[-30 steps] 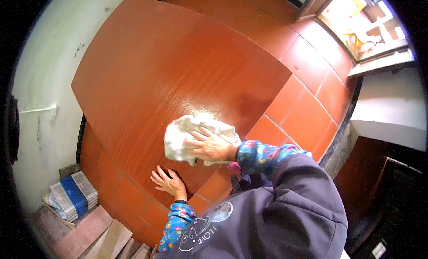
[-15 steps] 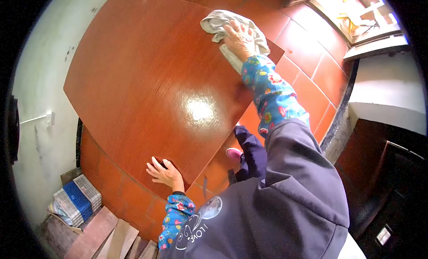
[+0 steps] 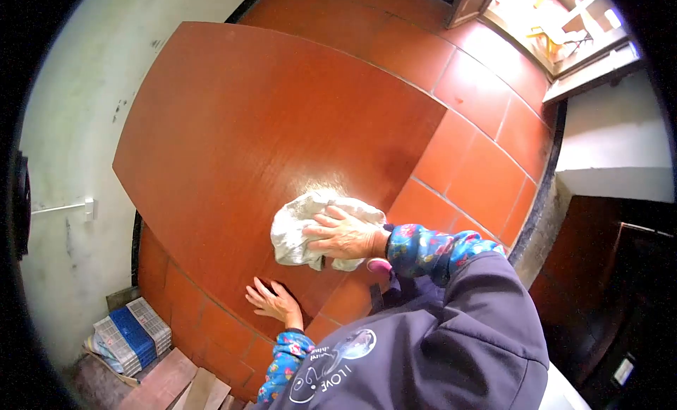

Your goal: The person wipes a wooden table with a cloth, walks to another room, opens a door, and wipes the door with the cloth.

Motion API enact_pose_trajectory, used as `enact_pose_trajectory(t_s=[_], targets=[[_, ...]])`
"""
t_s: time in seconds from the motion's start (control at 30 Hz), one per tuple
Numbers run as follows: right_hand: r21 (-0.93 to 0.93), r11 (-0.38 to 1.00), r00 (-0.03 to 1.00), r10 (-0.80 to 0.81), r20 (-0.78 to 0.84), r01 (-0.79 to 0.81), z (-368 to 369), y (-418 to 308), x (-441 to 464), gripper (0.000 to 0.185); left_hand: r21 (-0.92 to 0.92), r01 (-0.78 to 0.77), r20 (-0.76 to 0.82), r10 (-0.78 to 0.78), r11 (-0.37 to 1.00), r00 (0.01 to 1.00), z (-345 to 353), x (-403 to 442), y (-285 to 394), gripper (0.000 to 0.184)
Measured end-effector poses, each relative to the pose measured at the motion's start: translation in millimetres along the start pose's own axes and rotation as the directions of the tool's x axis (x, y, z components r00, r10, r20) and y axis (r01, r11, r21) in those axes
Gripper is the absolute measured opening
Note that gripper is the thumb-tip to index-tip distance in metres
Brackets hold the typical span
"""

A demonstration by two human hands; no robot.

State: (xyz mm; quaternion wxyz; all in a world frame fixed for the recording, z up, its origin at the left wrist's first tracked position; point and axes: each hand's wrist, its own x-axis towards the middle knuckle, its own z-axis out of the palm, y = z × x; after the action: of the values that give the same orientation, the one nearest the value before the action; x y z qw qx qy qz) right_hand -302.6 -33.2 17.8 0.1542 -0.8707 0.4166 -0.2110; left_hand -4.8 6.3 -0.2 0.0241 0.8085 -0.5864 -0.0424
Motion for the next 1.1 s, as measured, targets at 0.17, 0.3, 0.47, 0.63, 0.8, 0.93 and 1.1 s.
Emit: enact_pose_trajectory(t_s=[0.17, 0.3, 0.47, 0.63, 0.8, 0.93, 1.1], targets=[[-0.208, 0.959, 0.978, 0.166, -0.129, -0.191, -29.3, 93.7, 75.5, 0.050, 0.027, 0.012, -0.009, -0.011, 1.000, 1.000, -6.3, -0.8, -0.7, 0.052], [-0.217, 0.916, 0.911, 0.260, -0.319, -0.337, -47.7, 188.2, 148.7, 0.040, 0.021, 0.040, 0.049, -0.041, 0.999, 0.998, -10.8, -3.6, -2.6, 0.056], [-0.202, 0.869, 0.847, 0.346, -0.404, -0.452, -53.7, 290.9, 219.7, 0.047, 0.019, 0.056, 0.060, -0.057, 0.998, 0.997, -8.5, -12.8, -5.9, 0.060], [-0.204, 0.762, 0.770, 0.524, -0.364, -0.615, -73.2, 336.3, 269.4, 0.053, 0.008, 0.074, 0.076, -0.074, 0.997, 0.994, -15.6, -14.0, -2.1, 0.063], [-0.222, 0.767, 0.782, 0.511, -0.357, -0.602, -74.8, 337.8, 254.1, 0.052, 0.012, 0.061, 0.081, -0.062, 0.998, 0.995, -16.8, -13.5, -4.5, 0.066], [-0.216, 0.700, 0.717, 0.577, -0.391, -0.681, -82.4, 320.3, 187.7, 0.056, -0.021, 0.020, 0.041, -0.019, 1.000, 0.999, -14.8, -13.6, -4.4, 0.065], [-0.136, 0.498, 0.482, 0.676, -0.557, -0.856, -80.3, 284.3, 58.1, 0.057, -0.034, -0.041, -0.030, 0.040, 0.999, 0.999, -6.5, -4.5, -2.7, 0.066]])
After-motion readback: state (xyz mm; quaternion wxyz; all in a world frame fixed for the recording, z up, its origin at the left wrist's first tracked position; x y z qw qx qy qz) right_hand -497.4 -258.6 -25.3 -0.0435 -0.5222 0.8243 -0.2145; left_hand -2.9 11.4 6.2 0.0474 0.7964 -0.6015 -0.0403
